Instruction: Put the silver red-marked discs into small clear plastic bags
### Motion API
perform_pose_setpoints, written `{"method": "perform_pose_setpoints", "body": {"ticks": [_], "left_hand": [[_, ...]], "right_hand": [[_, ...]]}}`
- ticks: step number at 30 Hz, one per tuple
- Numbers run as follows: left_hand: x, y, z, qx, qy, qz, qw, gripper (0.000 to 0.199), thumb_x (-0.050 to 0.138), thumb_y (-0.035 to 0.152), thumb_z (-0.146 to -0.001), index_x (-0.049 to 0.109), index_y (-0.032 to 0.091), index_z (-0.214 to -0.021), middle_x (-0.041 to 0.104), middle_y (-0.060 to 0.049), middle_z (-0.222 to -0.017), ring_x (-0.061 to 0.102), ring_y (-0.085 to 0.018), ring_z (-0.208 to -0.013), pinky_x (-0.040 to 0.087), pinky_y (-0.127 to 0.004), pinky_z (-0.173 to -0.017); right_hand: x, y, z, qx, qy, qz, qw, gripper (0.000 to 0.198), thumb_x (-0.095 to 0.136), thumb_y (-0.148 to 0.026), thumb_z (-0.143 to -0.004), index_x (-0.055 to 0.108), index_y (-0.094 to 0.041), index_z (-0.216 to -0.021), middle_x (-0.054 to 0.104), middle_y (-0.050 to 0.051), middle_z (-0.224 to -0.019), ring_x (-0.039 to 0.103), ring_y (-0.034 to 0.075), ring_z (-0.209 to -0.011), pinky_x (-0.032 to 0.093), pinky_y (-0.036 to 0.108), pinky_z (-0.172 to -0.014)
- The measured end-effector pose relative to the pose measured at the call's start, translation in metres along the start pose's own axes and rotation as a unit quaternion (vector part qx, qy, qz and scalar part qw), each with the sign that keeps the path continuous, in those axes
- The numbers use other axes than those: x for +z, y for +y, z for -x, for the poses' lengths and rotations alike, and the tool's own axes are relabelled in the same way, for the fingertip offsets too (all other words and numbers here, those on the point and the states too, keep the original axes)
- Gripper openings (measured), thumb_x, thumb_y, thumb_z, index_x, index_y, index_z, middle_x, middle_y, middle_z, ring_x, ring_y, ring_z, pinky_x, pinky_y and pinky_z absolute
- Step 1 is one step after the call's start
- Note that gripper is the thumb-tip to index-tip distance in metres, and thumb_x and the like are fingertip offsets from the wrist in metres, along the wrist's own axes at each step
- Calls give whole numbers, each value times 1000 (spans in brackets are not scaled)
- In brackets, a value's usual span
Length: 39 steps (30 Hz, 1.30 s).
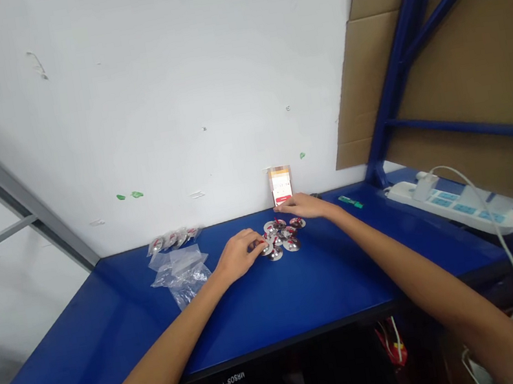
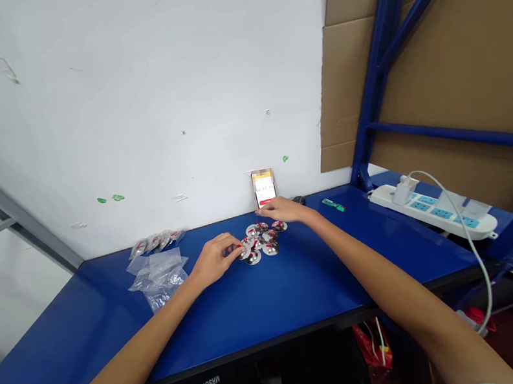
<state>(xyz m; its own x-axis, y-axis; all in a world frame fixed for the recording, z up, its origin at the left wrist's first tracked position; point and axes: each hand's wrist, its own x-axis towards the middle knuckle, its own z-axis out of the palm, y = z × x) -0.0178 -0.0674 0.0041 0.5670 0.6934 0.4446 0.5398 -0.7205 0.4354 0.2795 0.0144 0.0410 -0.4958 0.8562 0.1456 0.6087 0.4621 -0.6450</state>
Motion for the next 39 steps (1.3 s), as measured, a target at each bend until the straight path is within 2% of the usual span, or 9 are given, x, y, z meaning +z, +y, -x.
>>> {"method": "perform_pose_setpoints", "body": {"ticks": [4, 7, 13, 18, 23, 27, 32, 35, 39], "left_hand": [[-3, -2, 0, -11, 3, -22, 1000, 29, 57, 45, -108, 76, 25, -98, 72, -6, -95, 65, -22, -86, 50, -36, -80], [-2, -6, 1, -20, 1, -35, 999, 28, 59, 44, -106, 77, 25, -97, 72, -6, -92, 65, -22, -84, 50, -36, -79], [2, -6, 2, -37, -33, 9, 999, 25, 61, 44, -104, 77, 26, -109, 78, -3, -97, 68, -19, -75, 51, -32, -70], [-20, -4, -2, -49, 6, -38, 998, 35, 53, 49, -107, 77, 25, -110, 80, -5, -101, 71, -21, -80, 53, -33, -76], [-71, -44, 2, -143, 55, -206, 966, 33, 50, 39, -105, 76, 20, -109, 79, -12, -108, 71, -29, -100, 53, -40, -91], [-100, -89, 17, -237, 23, -319, 917, 30, 54, 33, -99, 76, 18, -114, 75, -18, -117, 64, -38, -117, 50, -47, -101], [-104, -117, 32, -282, -47, -365, 886, 37, 65, 38, -90, 75, 18, -120, 72, -20, -125, 61, -40, -119, 49, -48, -101], [-103, -121, 33, -272, -29, -369, 888, 32, 58, 28, -91, 78, 21, -115, 74, -18, -117, 60, -39, -120, 49, -48, -102], [-106, -120, 31, -272, 5, -351, 896, 30, 51, 31, -97, 79, 22, -100, 75, -19, -103, 62, -40, -119, 50, -50, -100]], "right_hand": [[-7, 5, 3, -4, -53, 112, 992, 46, 53, -38, -105, 77, -19, -140, 68, 10, -151, 64, 33, -139, 48, 41, -116], [-6, 5, 5, 24, -83, 163, 983, 46, 58, -37, -100, 78, -21, -139, 75, 11, -142, 71, 34, -128, 52, 41, -109], [-3, -1, 7, 2, -137, 112, 984, 38, 62, -38, -97, 84, -27, -127, 84, 5, -117, 77, 28, -98, 56, 34, -92], [-10, 2, 8, -7, -101, 98, 990, 40, 65, -36, -95, 81, -25, -131, 80, 8, -130, 75, 30, -113, 55, 36, -98], [-10, 2, 9, -3, -109, 136, 985, 38, 61, -33, -97, 82, -24, -128, 83, 8, -121, 77, 28, -105, 55, 35, -92], [-10, -2, 10, -12, -115, 136, 984, 39, 59, -29, -98, 81, -24, -130, 82, 7, -124, 76, 28, -108, 55, 34, -93], [-10, -6, 10, -27, -92, 146, 985, 39, 60, -31, -99, 80, -22, -131, 82, 9, -125, 75, 29, -110, 55, 36, -95], [-9, -7, 9, -46, -63, 155, 985, 38, 61, -30, -98, 81, -20, -129, 82, 11, -121, 75, 29, -107, 55, 36, -93], [-4, -12, 8, -71, -21, 192, 979, 36, 58, -29, -101, 81, -18, -127, 82, 12, -118, 76, 29, -101, 54, 35, -86]]}}
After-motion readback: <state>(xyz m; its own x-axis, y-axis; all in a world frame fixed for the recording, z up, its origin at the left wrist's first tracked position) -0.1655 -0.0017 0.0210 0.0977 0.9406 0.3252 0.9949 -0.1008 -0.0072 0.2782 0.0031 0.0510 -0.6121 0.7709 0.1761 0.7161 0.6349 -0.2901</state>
